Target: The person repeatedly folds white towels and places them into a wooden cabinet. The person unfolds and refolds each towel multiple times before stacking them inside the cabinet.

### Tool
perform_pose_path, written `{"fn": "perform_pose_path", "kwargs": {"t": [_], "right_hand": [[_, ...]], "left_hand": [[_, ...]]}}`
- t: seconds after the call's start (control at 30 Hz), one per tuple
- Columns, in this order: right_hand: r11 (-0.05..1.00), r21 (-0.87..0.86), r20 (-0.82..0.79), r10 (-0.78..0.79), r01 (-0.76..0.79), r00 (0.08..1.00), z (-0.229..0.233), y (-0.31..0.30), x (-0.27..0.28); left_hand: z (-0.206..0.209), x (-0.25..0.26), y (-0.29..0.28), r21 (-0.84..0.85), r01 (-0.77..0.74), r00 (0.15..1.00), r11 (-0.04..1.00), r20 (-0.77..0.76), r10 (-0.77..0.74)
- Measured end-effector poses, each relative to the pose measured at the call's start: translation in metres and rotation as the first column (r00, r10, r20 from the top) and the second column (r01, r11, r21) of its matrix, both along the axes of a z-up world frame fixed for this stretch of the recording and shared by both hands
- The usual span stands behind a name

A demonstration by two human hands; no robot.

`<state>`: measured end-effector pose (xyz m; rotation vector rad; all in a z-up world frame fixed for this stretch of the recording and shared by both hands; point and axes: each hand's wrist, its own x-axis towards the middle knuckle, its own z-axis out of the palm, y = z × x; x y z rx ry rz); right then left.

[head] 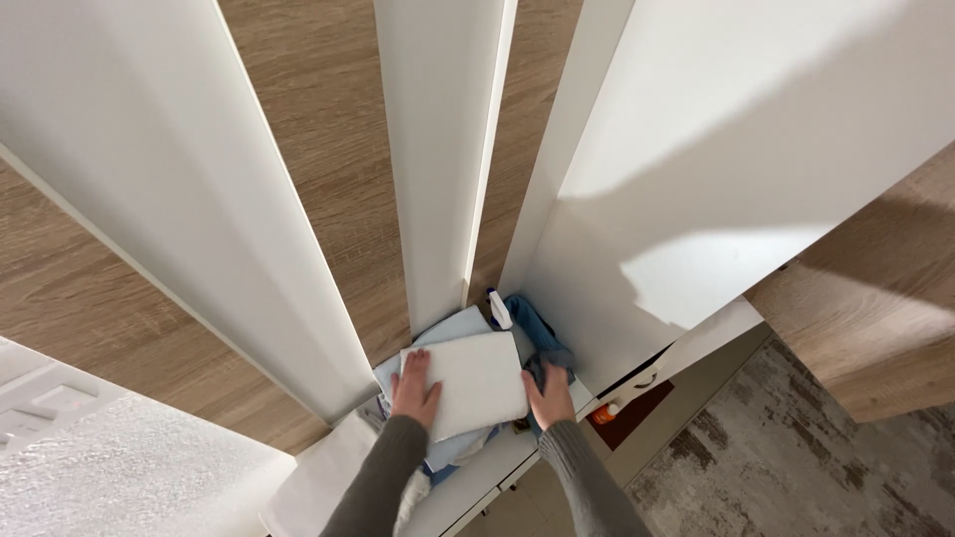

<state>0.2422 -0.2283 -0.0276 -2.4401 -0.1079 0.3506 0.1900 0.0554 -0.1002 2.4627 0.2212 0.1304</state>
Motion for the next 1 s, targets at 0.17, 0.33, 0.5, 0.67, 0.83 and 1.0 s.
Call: {"fn": "perform_pose_path", "kwargs": {"t": [0.17, 0.33, 0.5, 0.67, 0.83, 1.0], "right_hand": [[0.385, 0.458, -0.795, -0.226, 0.801, 0.563, 0.062, 0.029, -0.042], [0.311, 0.506, -0.775, -0.246, 0.805, 0.582, 0.045, 0.037, -0.043], [0.37, 0.464, -0.769, -0.284, 0.805, 0.573, 0.035, 0.026, -0.043], [0.495, 0.476, -0.766, -0.173, 0.727, 0.619, 0.016, -0.003, -0.037], [0.541, 0.518, -0.636, -0.275, 0.663, 0.721, 0.018, -0.056, -0.04], [0.665, 0.506, -0.393, -0.39, 0.55, 0.833, 0.065, -0.145, -0.068]], "left_hand": [[-0.003, -0.053, 0.023, -0.325, -0.469, 0.877, 0.821, -0.066, 0.475], [0.028, -0.066, 0.009, -0.696, -0.579, 0.804, 0.425, -0.574, 0.154], [0.041, -0.069, 0.006, -0.745, -0.667, 0.742, 0.01, -0.663, 0.097], [0.096, -0.075, -0.007, -0.717, -0.659, 0.751, -0.224, -0.645, -0.143], [0.095, -0.06, -0.054, -0.821, -0.567, 0.824, -0.06, -0.565, -0.048], [0.138, -0.042, -0.106, -0.918, -0.345, 0.909, 0.195, -0.379, -0.172]]}}
